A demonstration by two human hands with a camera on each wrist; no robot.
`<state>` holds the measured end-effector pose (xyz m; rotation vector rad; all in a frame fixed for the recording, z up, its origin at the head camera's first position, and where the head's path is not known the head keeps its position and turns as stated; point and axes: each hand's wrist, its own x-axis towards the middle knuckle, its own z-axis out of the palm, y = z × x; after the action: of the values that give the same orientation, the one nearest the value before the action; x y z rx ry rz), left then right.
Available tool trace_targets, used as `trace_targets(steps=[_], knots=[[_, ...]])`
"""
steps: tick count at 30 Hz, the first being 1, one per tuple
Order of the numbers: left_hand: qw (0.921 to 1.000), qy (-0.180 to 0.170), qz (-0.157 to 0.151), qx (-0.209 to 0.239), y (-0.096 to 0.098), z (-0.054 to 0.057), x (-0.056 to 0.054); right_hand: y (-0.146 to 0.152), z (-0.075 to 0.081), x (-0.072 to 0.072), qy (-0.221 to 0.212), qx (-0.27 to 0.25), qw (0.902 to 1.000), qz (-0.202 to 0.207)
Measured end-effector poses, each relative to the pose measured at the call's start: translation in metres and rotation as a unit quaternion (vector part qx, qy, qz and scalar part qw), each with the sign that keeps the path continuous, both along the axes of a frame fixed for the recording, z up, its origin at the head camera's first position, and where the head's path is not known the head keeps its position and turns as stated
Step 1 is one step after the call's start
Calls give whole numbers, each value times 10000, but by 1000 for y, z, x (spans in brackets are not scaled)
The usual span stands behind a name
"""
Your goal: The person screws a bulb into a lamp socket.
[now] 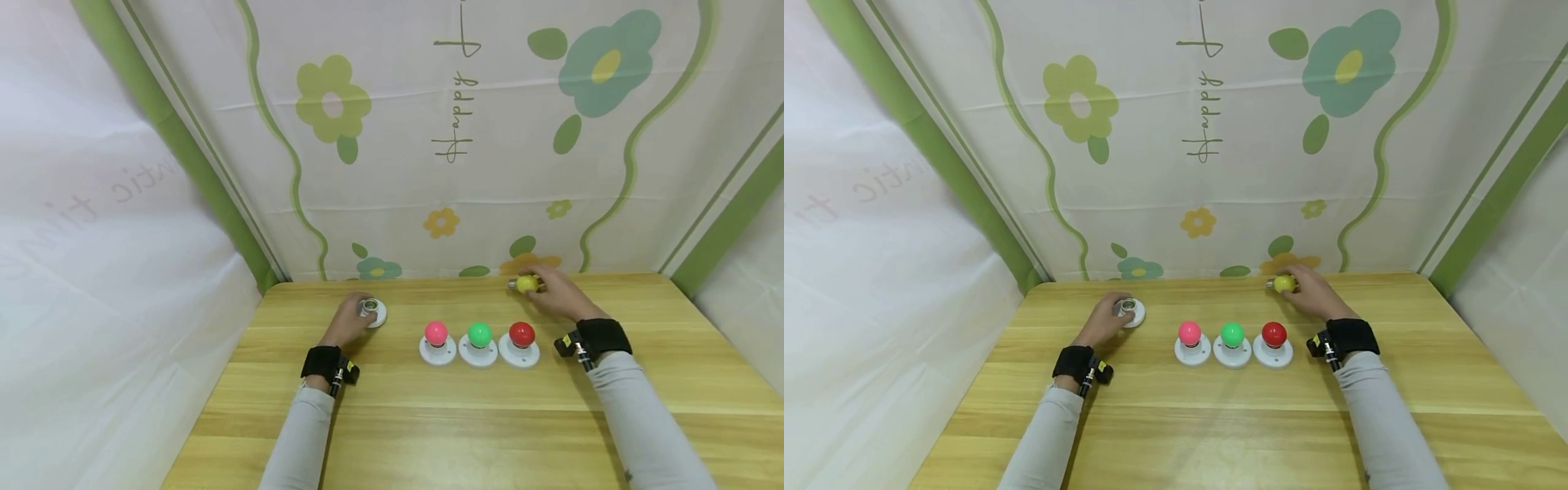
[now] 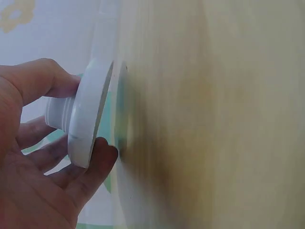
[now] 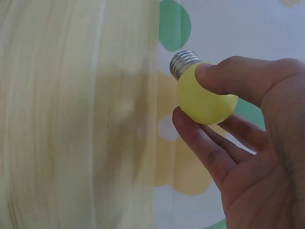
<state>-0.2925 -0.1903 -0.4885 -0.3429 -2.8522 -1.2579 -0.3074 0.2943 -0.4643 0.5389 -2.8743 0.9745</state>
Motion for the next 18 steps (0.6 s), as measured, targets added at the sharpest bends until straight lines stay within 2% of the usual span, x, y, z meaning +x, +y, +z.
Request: trace_targets(steps=[12,18], knots=[[9990,213,-26,399,14,1,8,-13,15,14,442,198,9988,97],[9975,424,-91,553,23,3,11,-20,22,19,927,198,9951,273]])
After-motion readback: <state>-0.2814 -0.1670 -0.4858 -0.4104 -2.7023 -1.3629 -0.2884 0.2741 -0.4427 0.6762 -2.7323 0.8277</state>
